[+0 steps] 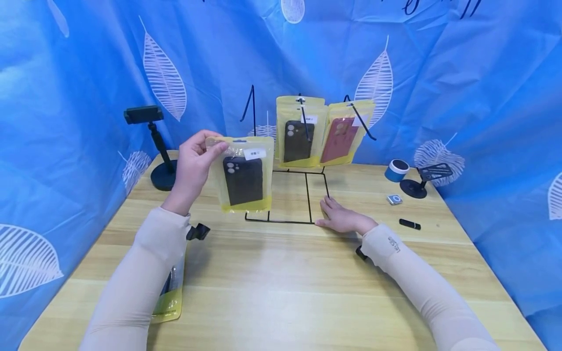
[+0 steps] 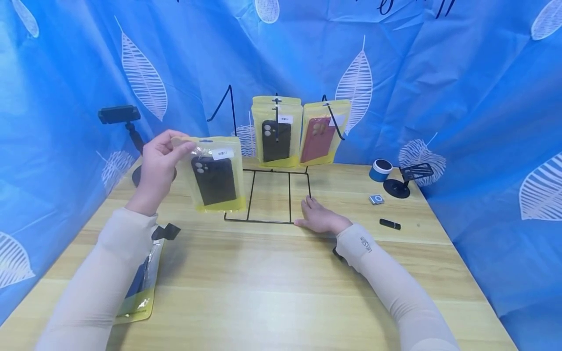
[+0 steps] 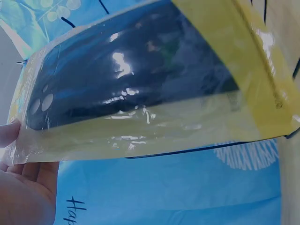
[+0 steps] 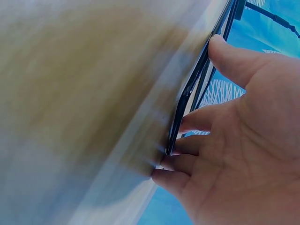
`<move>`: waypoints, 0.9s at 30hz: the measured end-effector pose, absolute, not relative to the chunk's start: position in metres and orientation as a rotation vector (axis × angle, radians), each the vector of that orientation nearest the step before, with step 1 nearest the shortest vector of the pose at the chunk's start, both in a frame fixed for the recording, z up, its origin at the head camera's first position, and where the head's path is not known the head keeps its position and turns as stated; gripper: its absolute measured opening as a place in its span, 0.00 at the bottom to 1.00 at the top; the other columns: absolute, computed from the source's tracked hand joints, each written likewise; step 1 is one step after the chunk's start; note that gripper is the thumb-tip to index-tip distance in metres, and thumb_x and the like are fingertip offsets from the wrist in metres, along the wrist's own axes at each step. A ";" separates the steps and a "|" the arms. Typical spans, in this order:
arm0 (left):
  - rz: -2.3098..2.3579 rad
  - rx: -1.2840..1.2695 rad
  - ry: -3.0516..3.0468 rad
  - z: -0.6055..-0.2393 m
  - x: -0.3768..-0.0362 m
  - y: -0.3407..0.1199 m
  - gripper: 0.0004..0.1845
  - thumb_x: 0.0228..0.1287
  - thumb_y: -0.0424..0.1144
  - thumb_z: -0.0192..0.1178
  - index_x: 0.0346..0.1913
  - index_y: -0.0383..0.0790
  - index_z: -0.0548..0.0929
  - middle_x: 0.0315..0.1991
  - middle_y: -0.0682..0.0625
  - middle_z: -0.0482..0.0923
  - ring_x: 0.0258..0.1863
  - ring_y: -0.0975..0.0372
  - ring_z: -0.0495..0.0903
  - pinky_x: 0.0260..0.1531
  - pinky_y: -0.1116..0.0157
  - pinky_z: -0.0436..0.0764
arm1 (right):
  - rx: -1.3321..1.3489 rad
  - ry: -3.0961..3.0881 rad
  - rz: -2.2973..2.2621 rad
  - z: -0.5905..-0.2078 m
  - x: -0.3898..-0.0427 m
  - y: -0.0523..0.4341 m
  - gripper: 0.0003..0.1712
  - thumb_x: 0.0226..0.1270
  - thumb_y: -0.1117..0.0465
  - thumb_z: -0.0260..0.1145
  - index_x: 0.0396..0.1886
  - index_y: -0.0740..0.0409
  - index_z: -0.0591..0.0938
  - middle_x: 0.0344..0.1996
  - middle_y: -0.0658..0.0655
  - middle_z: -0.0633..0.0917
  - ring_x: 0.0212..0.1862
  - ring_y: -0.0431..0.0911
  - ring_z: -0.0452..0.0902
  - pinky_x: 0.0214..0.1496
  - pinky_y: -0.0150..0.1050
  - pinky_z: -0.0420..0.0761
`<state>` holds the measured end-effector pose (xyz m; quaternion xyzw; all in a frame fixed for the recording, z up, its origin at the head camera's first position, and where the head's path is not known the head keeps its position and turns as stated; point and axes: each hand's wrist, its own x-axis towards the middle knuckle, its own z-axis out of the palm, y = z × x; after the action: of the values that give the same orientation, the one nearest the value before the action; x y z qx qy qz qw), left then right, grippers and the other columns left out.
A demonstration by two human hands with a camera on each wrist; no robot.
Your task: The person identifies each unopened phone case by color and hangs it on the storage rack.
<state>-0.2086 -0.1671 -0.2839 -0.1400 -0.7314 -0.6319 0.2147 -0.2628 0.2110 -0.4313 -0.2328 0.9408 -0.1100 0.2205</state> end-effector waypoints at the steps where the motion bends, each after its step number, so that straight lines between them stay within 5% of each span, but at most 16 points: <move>1: -1.751 -0.394 -2.021 -0.281 -0.210 -0.166 0.09 0.69 0.45 0.63 0.42 0.42 0.83 0.43 0.54 0.83 0.44 0.61 0.81 0.50 0.72 0.80 | -0.642 2.600 -0.305 -0.432 -0.263 0.211 0.50 0.76 0.36 0.47 0.79 0.64 0.42 0.79 0.68 0.35 0.80 0.62 0.29 0.78 0.59 0.44; 27: -1.758 -0.331 -2.063 -0.262 -0.254 -0.164 0.10 0.68 0.48 0.63 0.42 0.46 0.83 0.45 0.51 0.84 0.46 0.62 0.80 0.50 0.66 0.76 | -0.659 2.619 -0.293 -0.432 -0.263 0.211 0.49 0.77 0.38 0.49 0.79 0.66 0.43 0.79 0.69 0.37 0.80 0.62 0.30 0.78 0.59 0.46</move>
<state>-0.2537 -0.1635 -0.2624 -0.1187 -0.7396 -0.6302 0.2044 -0.2634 0.2105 -0.4325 -0.2372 0.9424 -0.1055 0.2108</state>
